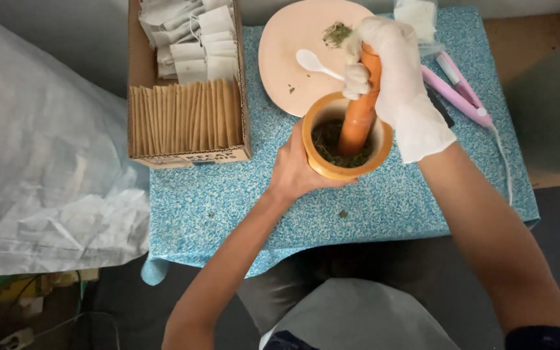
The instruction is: Grinding dried tea leaves into a fine powder using a wooden mortar and pestle on a production table.
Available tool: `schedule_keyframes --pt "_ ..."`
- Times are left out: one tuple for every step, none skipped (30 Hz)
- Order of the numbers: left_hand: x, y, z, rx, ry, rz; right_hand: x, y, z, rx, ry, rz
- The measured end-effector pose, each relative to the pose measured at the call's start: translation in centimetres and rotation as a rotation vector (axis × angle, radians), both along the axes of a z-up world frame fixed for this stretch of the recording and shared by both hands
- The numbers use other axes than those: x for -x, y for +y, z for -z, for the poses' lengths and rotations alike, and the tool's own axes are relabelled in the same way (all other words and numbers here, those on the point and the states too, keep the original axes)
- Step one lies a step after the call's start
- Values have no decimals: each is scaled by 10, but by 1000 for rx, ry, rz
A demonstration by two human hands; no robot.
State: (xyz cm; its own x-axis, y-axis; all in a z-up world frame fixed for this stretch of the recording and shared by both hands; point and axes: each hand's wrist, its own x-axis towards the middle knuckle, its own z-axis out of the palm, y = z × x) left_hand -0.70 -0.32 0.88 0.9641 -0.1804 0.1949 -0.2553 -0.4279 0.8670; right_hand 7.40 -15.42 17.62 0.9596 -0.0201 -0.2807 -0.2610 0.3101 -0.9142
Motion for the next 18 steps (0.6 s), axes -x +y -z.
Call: schedule_keyframes --pt "-1 1 -1 -4 1 3 1 3 -1 -4 1 3" --pt "-2 2 -1 0 20 5 2 5 -3 4 -30 34" --pt "-4 0 -2 13 38 3 2 6 -5 20 -62 60" --pt "-1 5 -9 18 38 1 4 11 -3 25 -62 58" --pt "0 5 -18 19 104 0 5 12 -3 21 -95 90" --pt "0 4 -26 20 170 0 6 12 -4 17 -128 122" --pt "3 3 -26 25 170 6 4 6 0 22 -128 126" --pt "4 3 -25 31 156 -4 3 0 3 -14 -110 172" --pt "4 3 -25 37 136 -17 0 -4 6 -53 -97 215" --pt "5 1 -23 42 132 -16 2 -8 6 -48 -102 216" --pt "4 1 -21 24 118 -23 3 -10 6 -78 -88 204" --pt "2 0 -18 6 105 -30 4 -11 7 -107 -74 192" --pt "3 0 -21 10 103 -30 4 -14 10 -103 -77 191" --pt "4 0 -23 22 102 -24 3 -17 13 -130 -93 211" --pt "8 2 -24 31 109 -22 4 -17 19 -160 -100 228" --pt "8 2 -20 31 115 -27 4 -19 21 -160 -93 223" --pt "6 2 -17 32 85 -23 3 -21 23 -168 -125 217" --pt "5 1 -14 34 54 -18 2 -24 24 -177 -157 211"
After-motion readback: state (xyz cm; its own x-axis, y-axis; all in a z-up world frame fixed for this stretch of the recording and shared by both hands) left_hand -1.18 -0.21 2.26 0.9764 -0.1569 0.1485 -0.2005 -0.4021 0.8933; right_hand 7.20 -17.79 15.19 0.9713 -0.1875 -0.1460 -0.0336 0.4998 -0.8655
